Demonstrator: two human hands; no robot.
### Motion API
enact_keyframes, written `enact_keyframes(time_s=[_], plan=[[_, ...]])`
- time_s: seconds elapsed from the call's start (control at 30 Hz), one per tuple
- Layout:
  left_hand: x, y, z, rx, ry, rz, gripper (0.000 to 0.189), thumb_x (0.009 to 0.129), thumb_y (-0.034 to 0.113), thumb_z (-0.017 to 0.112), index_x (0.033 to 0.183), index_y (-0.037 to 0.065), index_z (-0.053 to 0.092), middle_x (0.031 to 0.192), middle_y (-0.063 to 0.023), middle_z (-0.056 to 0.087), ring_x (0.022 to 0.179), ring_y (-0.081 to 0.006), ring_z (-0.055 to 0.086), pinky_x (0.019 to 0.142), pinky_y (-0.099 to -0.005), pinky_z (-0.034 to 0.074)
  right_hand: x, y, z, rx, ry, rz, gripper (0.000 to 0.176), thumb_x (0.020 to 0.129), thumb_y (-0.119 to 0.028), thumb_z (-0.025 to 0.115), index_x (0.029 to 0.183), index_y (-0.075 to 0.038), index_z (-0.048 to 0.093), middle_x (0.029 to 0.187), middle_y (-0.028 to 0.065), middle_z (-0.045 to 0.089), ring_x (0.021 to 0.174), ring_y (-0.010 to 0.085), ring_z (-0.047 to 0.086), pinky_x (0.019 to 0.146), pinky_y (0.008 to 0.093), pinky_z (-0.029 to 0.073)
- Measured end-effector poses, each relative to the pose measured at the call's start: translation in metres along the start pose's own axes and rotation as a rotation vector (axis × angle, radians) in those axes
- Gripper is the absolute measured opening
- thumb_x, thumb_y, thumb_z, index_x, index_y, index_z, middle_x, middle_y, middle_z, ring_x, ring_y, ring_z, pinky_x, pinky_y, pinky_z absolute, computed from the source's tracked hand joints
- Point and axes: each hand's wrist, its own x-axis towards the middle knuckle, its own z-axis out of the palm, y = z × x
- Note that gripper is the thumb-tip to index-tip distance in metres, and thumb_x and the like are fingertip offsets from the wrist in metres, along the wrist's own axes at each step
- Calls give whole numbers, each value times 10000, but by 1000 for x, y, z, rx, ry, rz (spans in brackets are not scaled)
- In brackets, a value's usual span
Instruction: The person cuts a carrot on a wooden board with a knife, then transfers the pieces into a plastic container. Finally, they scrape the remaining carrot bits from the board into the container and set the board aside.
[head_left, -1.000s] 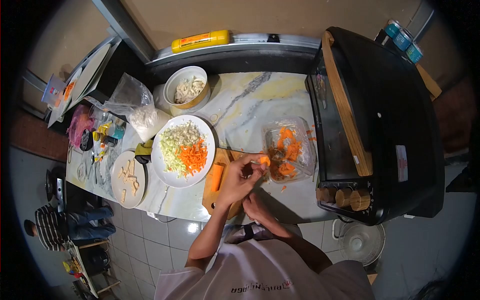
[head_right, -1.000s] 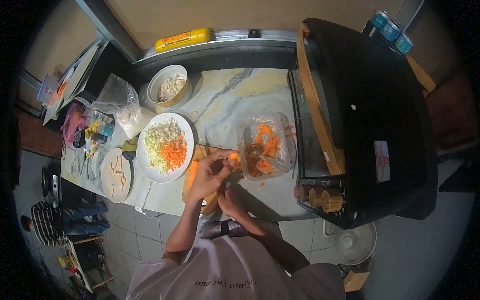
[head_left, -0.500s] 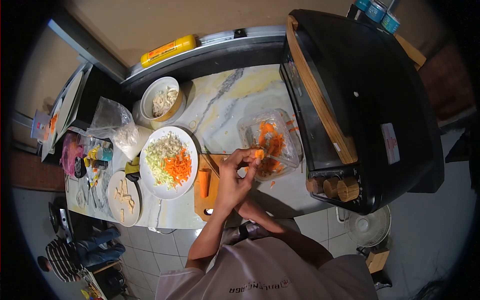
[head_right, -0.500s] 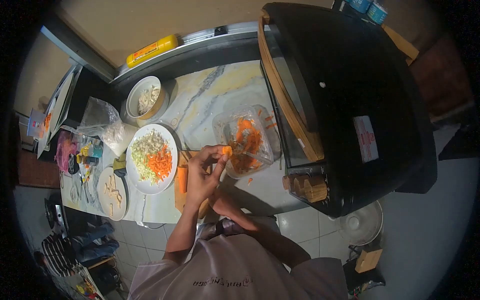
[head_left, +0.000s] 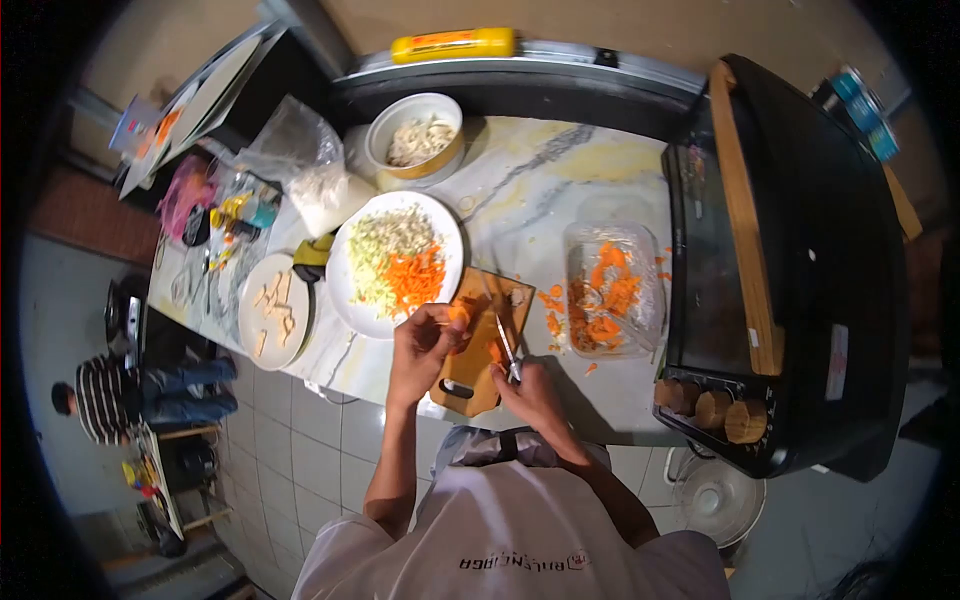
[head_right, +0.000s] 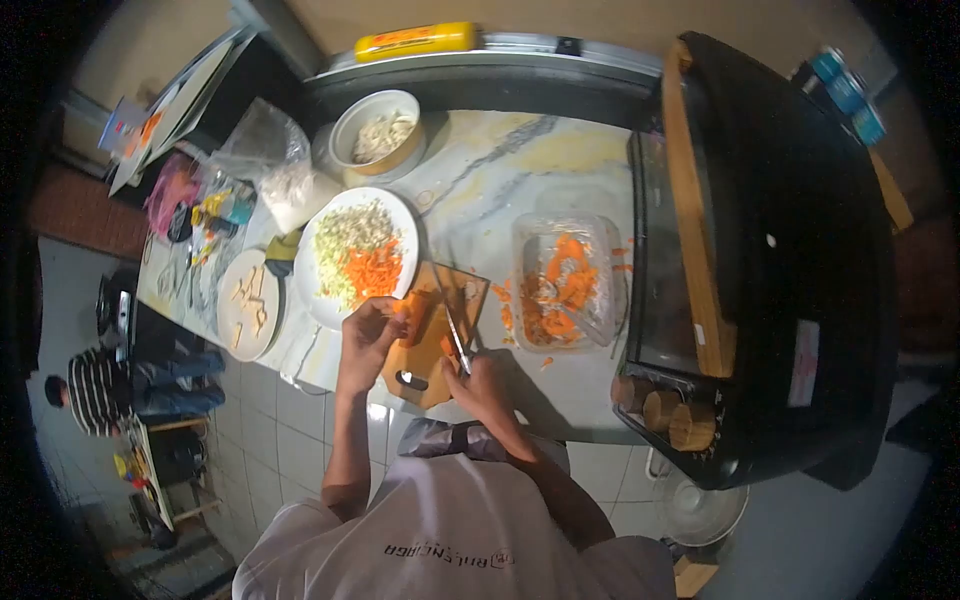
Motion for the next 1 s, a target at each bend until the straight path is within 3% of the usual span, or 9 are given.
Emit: enact_keyframes(time_s=[0.1, 0.23, 0.33, 0.47, 0.63, 0.67, 0.8, 0.9, 1.0], plan=[[-20, -5, -19, 36, 60, -41, 248, 982, 81, 652, 1202, -18, 596, 932, -18, 633, 779, -76, 625, 690, -225, 509, 7, 12, 4, -46, 78, -23, 516, 882, -467, 697, 746, 29, 644, 605, 205, 605, 616, 401, 650, 578, 459, 495], [-46, -17, -9, 23, 62, -192, 292, 984, 118, 658, 1242, -5, 602, 923, -12, 627, 834, -93, 650, 731, -228, 535, 13, 4, 1, -58, 65, -32, 472, 880, -430, 718, 795, 25, 624, 641, 166, 602, 599, 334, 615, 582, 444, 477], [-55, -39, -2, -19, 68, -146, 271, 971, 121, 676, 1198, -12, 613, 977, -36, 656, 841, -119, 660, 736, -271, 565, 15, -4, 3, 114, 137, -176, 398, 881, -352, 739, 876, 19, 596, 692, 128, 596, 623, 291, 589, 581, 428, 452], [-67, -52, 6, -38, 32, -159, 255, 964, 97, 682, 1180, -22, 618, 988, -46, 671, 871, -103, 649, 763, -250, 537, 31, -10, 5, -26, 146, -126, 336, 876, -299, 723, 857, 14, 601, 637, 147, 559, 590, 324, 581, 565, 448, 445], [-80, -45, 17, 65, 86, -160, 187, 954, 49, 676, 1118, -39, 693, 907, -16, 688, 772, -65, 614, 682, -232, 511, 68, -10, 2, -102, 207, -308, 298, 884, -253, 693, 855, 28, 600, 646, 177, 582, 584, 351, 594, 558, 473, 431], [-82, -59, 16, 71, 107, -178, 234, 927, 80, 716, 1150, 8, 710, 1008, -57, 723, 872, -99, 641, 769, -269, 525, 78, -14, -2, -114, 165, -265, 284, 887, -237, 693, 874, 34, 609, 656, 177, 586, 594, 346, 596, 570, 466, 436], [-76, -49, 24, 290, 231, -155, 213, 895, 82, 739, 1091, -2, 732, 911, -97, 750, 763, -143, 675, 717, -310, 542, 94, -28, -12, -4, 91, -206, 242, 901, -185, 690, 921, 50, 635, 675, 169, 591, 606, 320, 584, 599, 438, 447], [-68, -52, 29, 433, 295, 1, 183, 853, 90, 769, 1006, -8, 752, 856, -143, 744, 703, -202, 694, 690, -333, 543, 73, -31, -22, -109, 250, -432, 244, 909, -176, 692, 991, 46, 635, 725, 167, 614, 643, 307, 586, 641, 428, 464], [-60, -58, 34, 539, 313, 73, 164, 819, 95, 787, 948, -3, 761, 836, -177, 725, 707, -275, 699, 677, -351, 535, 48, -10, -24, -148, 416, -570, 225, 923, -204, 705, 956, -4, 609, 679, 70, 600, 580, 187, 564, 561, 358, 455]])
